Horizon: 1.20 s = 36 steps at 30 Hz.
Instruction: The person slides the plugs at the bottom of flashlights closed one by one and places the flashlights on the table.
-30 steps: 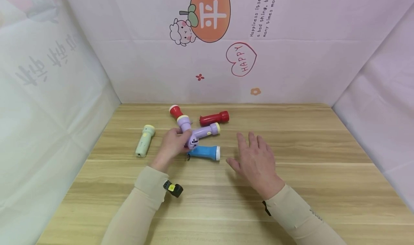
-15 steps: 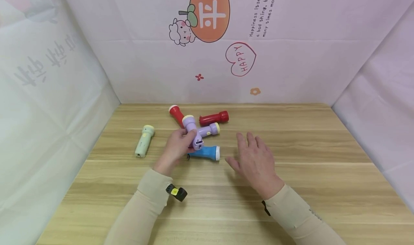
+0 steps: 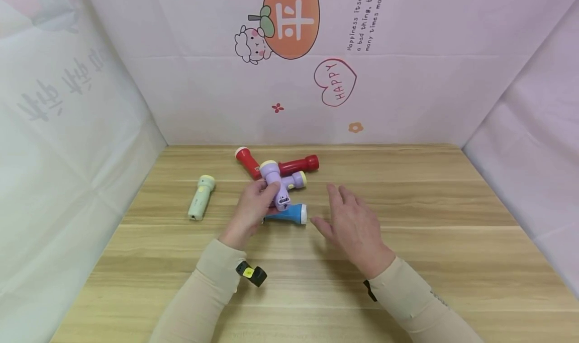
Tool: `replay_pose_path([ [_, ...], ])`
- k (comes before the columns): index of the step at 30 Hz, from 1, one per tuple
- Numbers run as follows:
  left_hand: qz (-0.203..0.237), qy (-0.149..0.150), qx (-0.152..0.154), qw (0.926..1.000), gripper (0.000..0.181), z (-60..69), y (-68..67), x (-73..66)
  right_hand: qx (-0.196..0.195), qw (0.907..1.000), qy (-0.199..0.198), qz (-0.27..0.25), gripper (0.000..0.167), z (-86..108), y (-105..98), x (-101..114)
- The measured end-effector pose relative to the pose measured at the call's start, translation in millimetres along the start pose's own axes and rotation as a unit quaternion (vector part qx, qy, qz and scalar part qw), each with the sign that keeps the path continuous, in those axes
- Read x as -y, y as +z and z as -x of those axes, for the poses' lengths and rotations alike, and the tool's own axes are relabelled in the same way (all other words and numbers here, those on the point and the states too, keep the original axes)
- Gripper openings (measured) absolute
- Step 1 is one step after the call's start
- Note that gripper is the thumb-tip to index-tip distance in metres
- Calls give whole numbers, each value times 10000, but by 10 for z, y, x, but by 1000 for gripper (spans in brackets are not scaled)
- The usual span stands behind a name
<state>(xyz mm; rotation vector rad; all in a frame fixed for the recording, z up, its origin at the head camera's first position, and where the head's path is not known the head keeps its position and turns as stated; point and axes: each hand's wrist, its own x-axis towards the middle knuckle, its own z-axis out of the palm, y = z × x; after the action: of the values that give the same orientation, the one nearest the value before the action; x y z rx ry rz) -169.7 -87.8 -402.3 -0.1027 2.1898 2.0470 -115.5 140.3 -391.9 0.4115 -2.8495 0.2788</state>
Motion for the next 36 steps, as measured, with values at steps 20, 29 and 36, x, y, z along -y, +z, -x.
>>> replay_pose_path([
  [20,549,-115,152,9983,41,69,129,-16,-354,9975,-338,-504,87,-24,-39,67],
  [29,818,-75,188,9964,37,90,206,-22,-513,9954,-537,-604,78,-26,-30,106],
  [36,858,-84,286,9959,38,92,256,-7,-634,9938,-558,-716,65,-29,-22,147],
])
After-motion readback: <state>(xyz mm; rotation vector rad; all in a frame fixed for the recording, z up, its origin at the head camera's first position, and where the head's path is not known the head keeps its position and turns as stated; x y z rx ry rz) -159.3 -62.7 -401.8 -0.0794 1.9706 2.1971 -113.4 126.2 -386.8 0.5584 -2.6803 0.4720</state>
